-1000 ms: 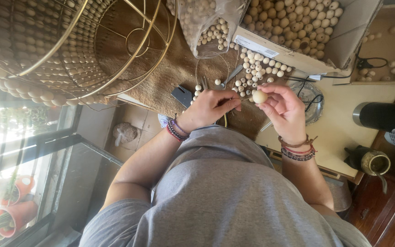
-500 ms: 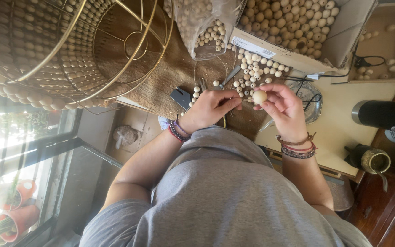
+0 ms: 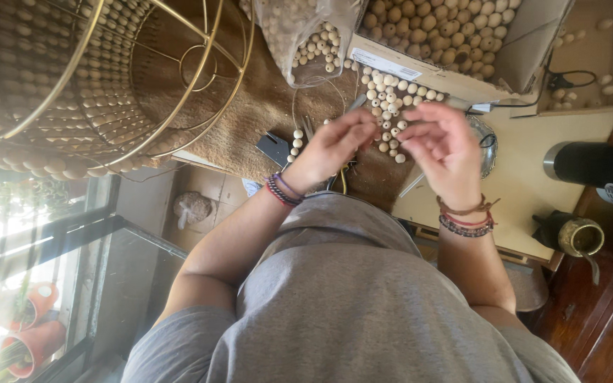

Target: The person strings wooden beads onto a thread by hand and then attaches the beaded strands to a metal chandelier frame using a hot glue gun and scissors.

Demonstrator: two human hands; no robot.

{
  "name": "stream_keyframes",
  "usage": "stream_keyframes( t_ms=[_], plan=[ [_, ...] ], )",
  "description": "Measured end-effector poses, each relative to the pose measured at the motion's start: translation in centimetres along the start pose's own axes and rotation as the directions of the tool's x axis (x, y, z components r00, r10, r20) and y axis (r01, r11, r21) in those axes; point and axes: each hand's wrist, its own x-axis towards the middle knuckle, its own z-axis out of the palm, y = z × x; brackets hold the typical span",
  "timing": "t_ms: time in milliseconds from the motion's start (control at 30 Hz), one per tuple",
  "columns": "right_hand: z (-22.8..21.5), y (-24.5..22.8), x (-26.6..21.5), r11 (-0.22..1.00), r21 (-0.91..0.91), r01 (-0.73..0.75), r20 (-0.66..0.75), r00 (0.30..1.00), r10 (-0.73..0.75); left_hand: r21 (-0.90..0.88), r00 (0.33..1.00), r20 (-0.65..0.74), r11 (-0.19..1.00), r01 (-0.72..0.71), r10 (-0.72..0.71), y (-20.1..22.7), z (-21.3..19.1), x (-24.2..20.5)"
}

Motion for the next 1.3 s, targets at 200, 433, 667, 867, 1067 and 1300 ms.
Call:
stream_keyframes(
  t_ms=[200,433,667,867,1067,1300],
  plan=[
    [-1.4,12.4,-1.4,0.897,-0.429,-0.111,-0.122,0.990,0.064,0.208,0.942,-0.143,0.940,-0.272,0.304,4.6,-2.8,-0.9],
    [4.5,27.9,-2.2,0.594,-0.803,0.053,0.114,0.991,0.065,-0.073,0.969,-0.227,0.994,0.086,-0.101,2.1,-2.3,-1.1],
    [6.8,32.8,-0.2,0.276,-0.946,0.171,0.200,0.976,0.081,-0.019,0.964,-0.255,0.996,-0.082,0.074,2.2,-3.2,-1.8],
    [10.4,30.8,1.1,0.535,-0.845,0.026,0.171,0.960,0.223,-0.027,0.960,-0.263,0.994,-0.108,0.097,2.4,-3.6,-2.2],
    [11.5,33.8,0.5,0.607,-0.775,0.176,0.356,0.916,0.188,-0.011,0.959,-0.264,0.994,-0.109,0.102,1.9,-3.4,-2.6],
    [7.7,22.8,2.6,0.989,-0.083,-0.120,0.086,0.988,0.127,-0.020,0.954,-0.297,1.000,0.023,-0.028,1.9,-3.2,-3.8]
  ],
)
